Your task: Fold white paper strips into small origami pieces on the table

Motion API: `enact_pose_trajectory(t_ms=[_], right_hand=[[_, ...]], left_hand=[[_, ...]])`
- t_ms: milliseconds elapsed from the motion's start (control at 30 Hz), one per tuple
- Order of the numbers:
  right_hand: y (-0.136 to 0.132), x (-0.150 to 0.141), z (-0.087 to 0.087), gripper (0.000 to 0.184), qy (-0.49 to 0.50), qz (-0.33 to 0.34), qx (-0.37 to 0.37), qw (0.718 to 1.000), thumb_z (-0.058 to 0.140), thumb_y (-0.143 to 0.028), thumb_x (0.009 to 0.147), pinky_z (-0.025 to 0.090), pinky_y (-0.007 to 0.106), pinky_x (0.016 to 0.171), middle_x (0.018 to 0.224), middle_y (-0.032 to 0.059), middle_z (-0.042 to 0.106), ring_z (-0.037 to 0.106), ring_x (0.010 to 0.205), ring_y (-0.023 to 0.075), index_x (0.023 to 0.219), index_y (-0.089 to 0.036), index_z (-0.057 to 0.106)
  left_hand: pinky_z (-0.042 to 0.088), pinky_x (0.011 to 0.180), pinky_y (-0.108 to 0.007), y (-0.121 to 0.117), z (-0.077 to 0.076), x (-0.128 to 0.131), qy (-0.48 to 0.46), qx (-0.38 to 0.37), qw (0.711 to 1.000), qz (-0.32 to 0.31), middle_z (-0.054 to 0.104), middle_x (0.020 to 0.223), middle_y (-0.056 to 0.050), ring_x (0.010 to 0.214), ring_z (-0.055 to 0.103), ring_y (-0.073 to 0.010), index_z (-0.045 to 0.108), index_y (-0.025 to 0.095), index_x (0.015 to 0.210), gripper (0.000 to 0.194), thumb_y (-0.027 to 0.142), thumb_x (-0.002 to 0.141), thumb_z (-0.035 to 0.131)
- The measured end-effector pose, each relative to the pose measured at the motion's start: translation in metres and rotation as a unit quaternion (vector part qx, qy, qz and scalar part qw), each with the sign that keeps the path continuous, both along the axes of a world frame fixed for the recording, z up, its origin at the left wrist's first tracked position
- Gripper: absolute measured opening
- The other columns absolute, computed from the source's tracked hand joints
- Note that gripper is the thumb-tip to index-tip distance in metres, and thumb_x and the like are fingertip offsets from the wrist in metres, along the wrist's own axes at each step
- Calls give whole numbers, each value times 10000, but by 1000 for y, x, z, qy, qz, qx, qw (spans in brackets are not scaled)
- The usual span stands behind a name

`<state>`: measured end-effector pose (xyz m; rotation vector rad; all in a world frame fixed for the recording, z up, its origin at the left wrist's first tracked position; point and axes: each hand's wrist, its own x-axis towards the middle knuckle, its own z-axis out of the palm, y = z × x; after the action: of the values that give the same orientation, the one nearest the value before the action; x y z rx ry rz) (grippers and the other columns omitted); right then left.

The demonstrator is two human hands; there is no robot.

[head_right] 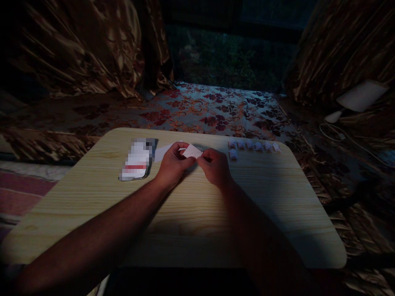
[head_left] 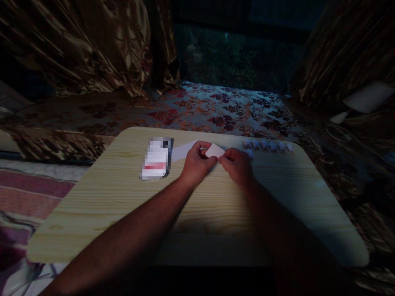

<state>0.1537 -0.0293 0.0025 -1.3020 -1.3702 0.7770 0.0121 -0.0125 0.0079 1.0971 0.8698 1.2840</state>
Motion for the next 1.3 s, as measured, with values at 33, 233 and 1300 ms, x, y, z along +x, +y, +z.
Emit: enact_pose_trajectory(t_ms=[33,233,1300], right_hand=[[0,0,0,141,3,0,-1,1000,629,-263,694,303,243,459,475,-58,515,429,456,105,584,-213,556],[2,2,-4,144,3,7,-7,1000,633,-255,686,291,239,452,465,-57,514,428,450,106,579,-213,546],[-1,-2,6,107,29,-20,-38,999,638,-292,663,297,243,475,499,-56,511,418,480,107,637,-195,603]], left_hand=[[445,617,-223,0,0,0,1,1,1000,3,701,771,13,637,612,-118,562,186,945,430,126,569,762],[446,616,-227,2,-2,-1,10,7,1000,-2,702,763,11,637,614,-118,580,179,929,397,128,581,764],[385,555,-184,1,-9,0,26,41,996,-80,641,704,51,575,543,-74,526,178,1019,502,189,610,818]])
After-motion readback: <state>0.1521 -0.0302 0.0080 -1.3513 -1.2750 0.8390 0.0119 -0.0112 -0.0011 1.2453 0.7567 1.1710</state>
